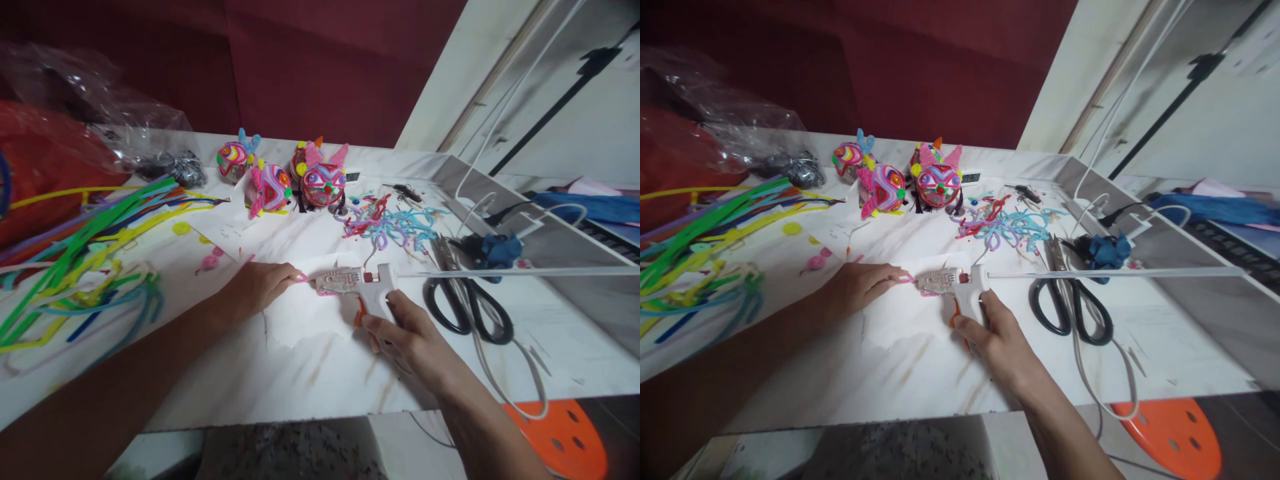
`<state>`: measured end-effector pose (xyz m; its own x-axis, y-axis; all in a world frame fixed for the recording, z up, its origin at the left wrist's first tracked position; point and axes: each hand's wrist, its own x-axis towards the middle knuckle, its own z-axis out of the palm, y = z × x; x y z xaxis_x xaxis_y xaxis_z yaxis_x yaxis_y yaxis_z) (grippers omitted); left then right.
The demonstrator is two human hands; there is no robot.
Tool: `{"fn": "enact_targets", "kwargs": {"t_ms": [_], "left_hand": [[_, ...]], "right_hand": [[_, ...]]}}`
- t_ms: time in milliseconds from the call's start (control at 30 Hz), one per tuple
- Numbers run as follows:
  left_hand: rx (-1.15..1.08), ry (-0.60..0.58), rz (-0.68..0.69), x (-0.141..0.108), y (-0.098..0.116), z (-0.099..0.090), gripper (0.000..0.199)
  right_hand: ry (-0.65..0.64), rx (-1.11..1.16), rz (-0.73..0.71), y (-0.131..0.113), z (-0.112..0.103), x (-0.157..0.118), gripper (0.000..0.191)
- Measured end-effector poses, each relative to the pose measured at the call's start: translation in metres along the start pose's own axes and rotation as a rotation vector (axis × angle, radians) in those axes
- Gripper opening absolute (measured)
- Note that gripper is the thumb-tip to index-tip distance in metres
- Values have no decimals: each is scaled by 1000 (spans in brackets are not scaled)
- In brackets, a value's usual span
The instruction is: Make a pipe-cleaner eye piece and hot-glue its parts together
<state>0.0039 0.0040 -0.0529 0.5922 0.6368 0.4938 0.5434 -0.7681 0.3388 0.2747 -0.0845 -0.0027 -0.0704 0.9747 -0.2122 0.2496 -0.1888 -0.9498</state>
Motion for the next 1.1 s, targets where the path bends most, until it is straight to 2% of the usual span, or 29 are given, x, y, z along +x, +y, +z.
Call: {"fn": "enact_targets", "kwargs": {"t_ms": [700, 1100], "left_hand": [[21, -50, -65, -1, -1, 1, 29], [4, 25, 34, 0, 0, -1, 28]], "right_hand": [[13, -33, -46, 4, -3, -2, 27], [4, -14, 8, 0, 0, 0, 29]]}}
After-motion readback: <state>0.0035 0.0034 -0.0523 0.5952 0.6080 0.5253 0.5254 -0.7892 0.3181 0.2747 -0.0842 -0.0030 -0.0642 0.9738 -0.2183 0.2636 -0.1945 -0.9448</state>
